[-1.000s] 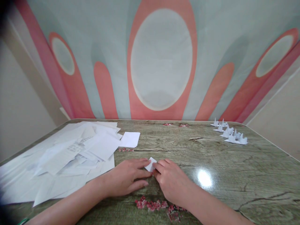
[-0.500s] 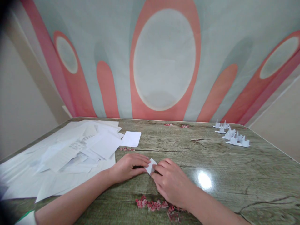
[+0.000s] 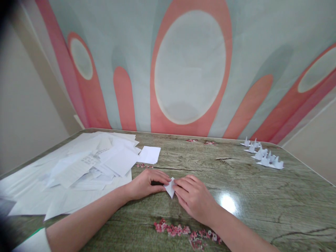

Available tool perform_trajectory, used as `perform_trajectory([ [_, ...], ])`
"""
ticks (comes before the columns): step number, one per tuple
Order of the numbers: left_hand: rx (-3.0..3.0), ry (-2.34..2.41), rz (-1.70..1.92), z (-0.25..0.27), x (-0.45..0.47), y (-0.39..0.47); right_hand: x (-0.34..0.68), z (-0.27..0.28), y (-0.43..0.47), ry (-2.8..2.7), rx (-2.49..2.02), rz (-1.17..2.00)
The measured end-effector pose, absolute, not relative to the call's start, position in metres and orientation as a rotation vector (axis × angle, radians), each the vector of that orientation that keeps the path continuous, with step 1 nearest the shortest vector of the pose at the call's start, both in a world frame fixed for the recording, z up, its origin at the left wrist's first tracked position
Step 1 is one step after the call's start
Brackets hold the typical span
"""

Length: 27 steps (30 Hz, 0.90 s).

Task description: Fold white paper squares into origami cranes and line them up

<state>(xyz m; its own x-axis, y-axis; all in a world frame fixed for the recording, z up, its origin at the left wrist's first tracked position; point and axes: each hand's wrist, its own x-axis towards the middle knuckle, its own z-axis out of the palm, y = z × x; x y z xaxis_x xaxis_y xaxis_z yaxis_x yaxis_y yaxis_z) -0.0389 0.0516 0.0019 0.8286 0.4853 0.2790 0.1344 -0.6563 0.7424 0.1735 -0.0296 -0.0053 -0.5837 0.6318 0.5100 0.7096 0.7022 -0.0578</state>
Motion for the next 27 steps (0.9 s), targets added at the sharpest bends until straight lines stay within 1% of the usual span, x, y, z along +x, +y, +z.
perform_trajectory([
  [19, 2.234, 0.469, 0.612, 0.003, -0.039, 0.050, 0.161, -0.014, -0.023, -2.287, -1.186, -0.102],
  [22, 2.298, 0.570, 0.647, 0.005, -0.037, 0.047, 0.162, -0.014, -0.023, -2.288, -1.218, -0.096],
  [27, 2.413, 0.894, 0.734, 0.002, -0.033, 0.037, 0.164, -0.015, -0.025, -2.259, -1.267, -0.156],
])
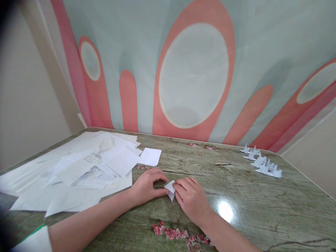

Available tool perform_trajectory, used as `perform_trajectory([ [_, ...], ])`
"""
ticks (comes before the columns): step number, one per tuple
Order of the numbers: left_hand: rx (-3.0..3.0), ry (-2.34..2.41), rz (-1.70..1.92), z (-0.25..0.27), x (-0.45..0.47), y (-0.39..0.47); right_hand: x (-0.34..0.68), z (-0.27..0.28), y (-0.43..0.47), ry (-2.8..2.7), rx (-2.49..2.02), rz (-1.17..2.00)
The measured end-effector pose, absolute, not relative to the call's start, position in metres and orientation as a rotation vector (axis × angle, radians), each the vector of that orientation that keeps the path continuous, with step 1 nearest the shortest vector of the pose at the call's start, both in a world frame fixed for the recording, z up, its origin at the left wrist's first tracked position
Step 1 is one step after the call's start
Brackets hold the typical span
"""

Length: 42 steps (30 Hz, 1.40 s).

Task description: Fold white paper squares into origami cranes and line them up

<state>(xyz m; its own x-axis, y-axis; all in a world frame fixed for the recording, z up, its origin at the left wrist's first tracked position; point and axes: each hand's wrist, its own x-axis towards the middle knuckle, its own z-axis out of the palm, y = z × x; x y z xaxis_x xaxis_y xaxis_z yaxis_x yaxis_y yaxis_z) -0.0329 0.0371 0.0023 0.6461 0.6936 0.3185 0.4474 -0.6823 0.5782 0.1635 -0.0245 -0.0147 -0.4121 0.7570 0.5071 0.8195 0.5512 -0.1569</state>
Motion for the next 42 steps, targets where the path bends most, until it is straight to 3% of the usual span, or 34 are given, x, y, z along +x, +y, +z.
perform_trajectory([
  [17, 2.413, 1.039, 0.746, -0.004, -0.029, 0.033, 0.153, -0.010, -0.015, -2.234, -1.331, 0.049],
  [31, 2.343, 0.872, 0.699, 0.002, -0.034, 0.041, 0.151, -0.011, 0.000, -2.024, -1.295, 0.448],
  [42, 2.342, 0.804, 0.703, -0.003, -0.035, 0.045, 0.151, -0.012, 0.000, -2.004, -1.306, 0.430],
])
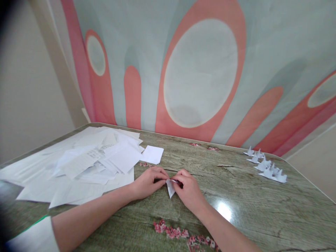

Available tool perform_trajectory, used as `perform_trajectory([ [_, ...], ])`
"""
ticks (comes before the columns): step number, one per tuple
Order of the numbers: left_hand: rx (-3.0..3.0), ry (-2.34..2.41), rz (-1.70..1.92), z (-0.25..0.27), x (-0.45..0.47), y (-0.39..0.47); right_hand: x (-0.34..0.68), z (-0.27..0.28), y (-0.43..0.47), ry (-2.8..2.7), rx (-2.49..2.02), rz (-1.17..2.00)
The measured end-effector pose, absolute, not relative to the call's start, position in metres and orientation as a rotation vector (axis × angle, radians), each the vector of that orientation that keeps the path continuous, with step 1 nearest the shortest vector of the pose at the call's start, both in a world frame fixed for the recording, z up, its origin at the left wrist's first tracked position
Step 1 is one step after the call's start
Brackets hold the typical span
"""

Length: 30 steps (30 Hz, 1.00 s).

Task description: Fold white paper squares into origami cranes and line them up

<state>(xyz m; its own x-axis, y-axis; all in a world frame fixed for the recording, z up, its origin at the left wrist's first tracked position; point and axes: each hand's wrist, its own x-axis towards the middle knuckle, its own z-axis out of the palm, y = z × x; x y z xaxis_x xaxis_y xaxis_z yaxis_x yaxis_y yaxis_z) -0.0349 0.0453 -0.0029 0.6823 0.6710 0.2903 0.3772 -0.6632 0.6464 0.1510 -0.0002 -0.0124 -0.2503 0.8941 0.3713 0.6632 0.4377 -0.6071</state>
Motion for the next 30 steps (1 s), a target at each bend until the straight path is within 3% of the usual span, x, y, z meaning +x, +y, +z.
perform_trajectory([
  [30, 2.424, 0.920, 0.698, -0.0028, -0.0274, 0.0463, 0.1565, -0.0175, 0.0021, -1.954, -1.384, 0.557],
])
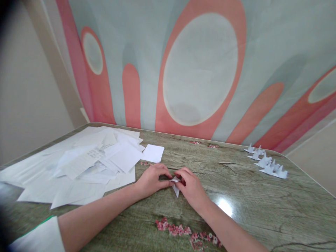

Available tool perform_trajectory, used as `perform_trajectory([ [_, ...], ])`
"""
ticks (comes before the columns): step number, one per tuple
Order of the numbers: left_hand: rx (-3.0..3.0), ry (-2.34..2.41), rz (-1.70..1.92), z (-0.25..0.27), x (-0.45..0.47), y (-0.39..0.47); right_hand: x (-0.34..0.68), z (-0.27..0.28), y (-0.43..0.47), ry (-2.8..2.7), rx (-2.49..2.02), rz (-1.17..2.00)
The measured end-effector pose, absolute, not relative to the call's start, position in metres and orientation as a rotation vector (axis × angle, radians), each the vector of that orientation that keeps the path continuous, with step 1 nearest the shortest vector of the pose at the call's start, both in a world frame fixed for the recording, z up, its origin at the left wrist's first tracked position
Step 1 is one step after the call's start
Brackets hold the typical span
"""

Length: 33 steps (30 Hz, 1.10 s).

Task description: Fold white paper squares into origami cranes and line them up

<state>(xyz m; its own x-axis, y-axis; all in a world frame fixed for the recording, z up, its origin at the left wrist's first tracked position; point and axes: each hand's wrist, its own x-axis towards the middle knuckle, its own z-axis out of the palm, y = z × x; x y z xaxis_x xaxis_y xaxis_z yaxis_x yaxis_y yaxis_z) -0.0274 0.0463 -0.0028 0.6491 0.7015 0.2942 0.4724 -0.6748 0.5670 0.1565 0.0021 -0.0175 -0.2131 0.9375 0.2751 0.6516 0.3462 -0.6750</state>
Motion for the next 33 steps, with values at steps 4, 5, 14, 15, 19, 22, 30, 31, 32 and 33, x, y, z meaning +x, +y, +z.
perform_trajectory([
  [4, 2.450, 0.935, 0.694, -0.002, -0.027, 0.046, 0.159, -0.013, 0.002, -1.990, -1.367, 0.582],
  [5, 2.454, 0.937, 0.692, -0.002, -0.027, 0.046, 0.160, -0.011, 0.002, -2.006, -1.354, 0.589],
  [14, 2.465, 1.046, 0.709, -0.003, -0.021, 0.042, 0.165, -0.001, -0.001, -2.051, -1.327, 0.706],
  [15, 2.466, 1.061, 0.715, -0.003, -0.020, 0.041, 0.165, -0.001, -0.002, -2.055, -1.328, 0.706],
  [19, 2.473, 1.086, 0.718, -0.005, -0.018, 0.039, 0.165, 0.002, -0.003, -2.071, -1.300, 0.721],
  [22, 2.478, 1.088, 0.706, -0.005, -0.018, 0.038, 0.166, 0.006, -0.004, -2.104, -1.276, 0.746],
  [30, 2.480, 1.089, 0.699, -0.003, -0.018, 0.036, 0.161, 0.008, -0.007, -2.084, -1.358, 0.710],
  [31, 2.482, 1.087, 0.693, -0.003, -0.018, 0.036, 0.158, 0.007, -0.008, -2.065, -1.384, 0.685],
  [32, 2.483, 1.088, 0.689, -0.003, -0.018, 0.036, 0.156, 0.006, -0.008, -2.043, -1.412, 0.654],
  [33, 2.484, 1.090, 0.686, -0.003, -0.018, 0.036, 0.153, 0.005, -0.008, -2.020, -1.440, 0.620],
])
